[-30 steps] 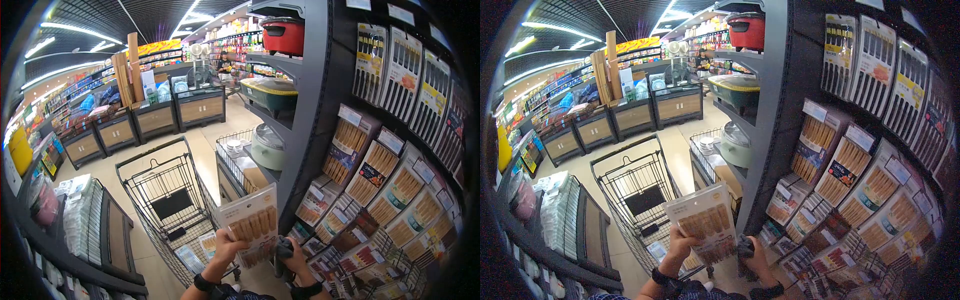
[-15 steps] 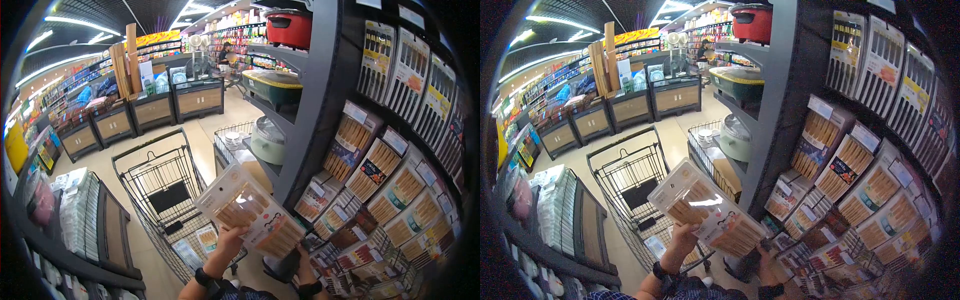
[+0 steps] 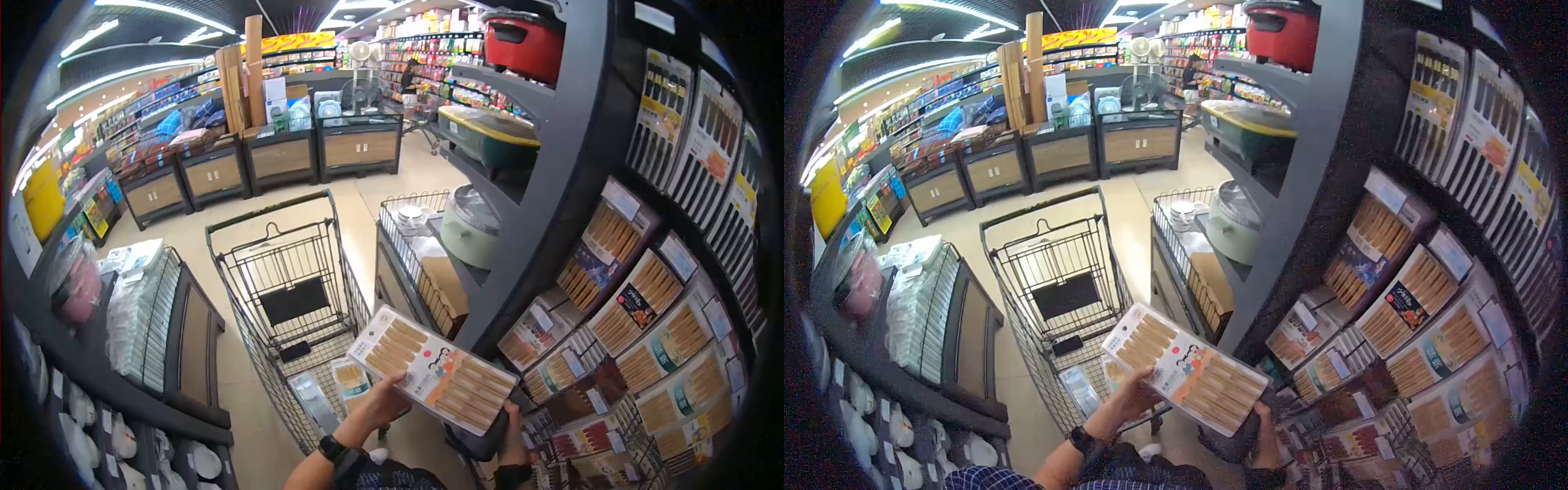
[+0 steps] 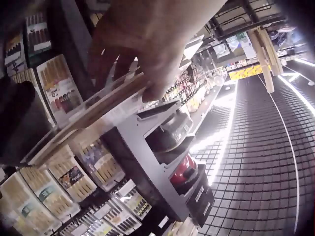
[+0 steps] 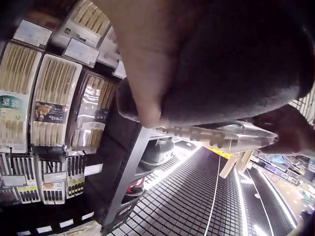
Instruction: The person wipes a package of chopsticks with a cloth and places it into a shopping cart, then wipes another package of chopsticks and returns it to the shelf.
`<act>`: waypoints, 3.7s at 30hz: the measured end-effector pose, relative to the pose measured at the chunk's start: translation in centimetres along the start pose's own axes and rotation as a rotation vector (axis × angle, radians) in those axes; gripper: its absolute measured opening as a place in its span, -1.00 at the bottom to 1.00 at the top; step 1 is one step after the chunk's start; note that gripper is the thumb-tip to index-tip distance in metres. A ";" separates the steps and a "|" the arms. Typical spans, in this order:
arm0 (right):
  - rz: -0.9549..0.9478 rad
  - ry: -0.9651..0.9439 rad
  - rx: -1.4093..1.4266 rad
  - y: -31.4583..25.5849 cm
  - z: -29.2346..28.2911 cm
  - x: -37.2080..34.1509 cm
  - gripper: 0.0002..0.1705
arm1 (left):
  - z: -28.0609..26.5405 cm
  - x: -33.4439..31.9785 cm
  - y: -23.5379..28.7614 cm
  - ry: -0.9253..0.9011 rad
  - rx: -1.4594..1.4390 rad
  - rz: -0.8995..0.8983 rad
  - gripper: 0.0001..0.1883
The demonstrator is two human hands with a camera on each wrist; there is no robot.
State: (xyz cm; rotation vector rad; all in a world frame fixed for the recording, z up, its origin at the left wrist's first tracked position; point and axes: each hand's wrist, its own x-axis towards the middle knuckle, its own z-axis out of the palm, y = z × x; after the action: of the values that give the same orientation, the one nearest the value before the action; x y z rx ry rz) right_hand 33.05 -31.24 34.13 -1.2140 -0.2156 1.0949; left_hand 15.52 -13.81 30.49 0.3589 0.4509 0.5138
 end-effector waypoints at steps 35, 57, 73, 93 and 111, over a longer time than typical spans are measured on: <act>-0.088 0.292 0.078 2.9 -4.0 7.5 -0.38 | 4.1 -0.6 5.8 -0.217 0.712 0.232 -0.49; -0.231 0.581 0.135 3.9 -0.8 1.2 -0.57 | -2.5 0.5 9.3 -1.020 0.286 -0.054 -0.02; -0.421 1.159 -0.089 7.2 -11.0 -13.8 -0.21 | 10.0 5.0 1.0 -0.756 0.998 -0.448 -0.51; -0.572 0.754 0.044 -0.6 -3.7 1.0 -0.41 | 4.2 5.4 11.5 -0.488 0.944 0.246 -0.51; -0.879 0.947 0.081 -0.7 -7.2 -5.6 -0.05 | 7.5 5.2 7.4 -0.523 0.833 0.292 -0.53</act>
State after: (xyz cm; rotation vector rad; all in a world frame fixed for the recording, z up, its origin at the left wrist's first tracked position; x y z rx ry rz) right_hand 35.35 -40.14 34.09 -1.2453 0.0425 -0.2658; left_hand 20.42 -6.55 38.32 1.3406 0.0771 0.4713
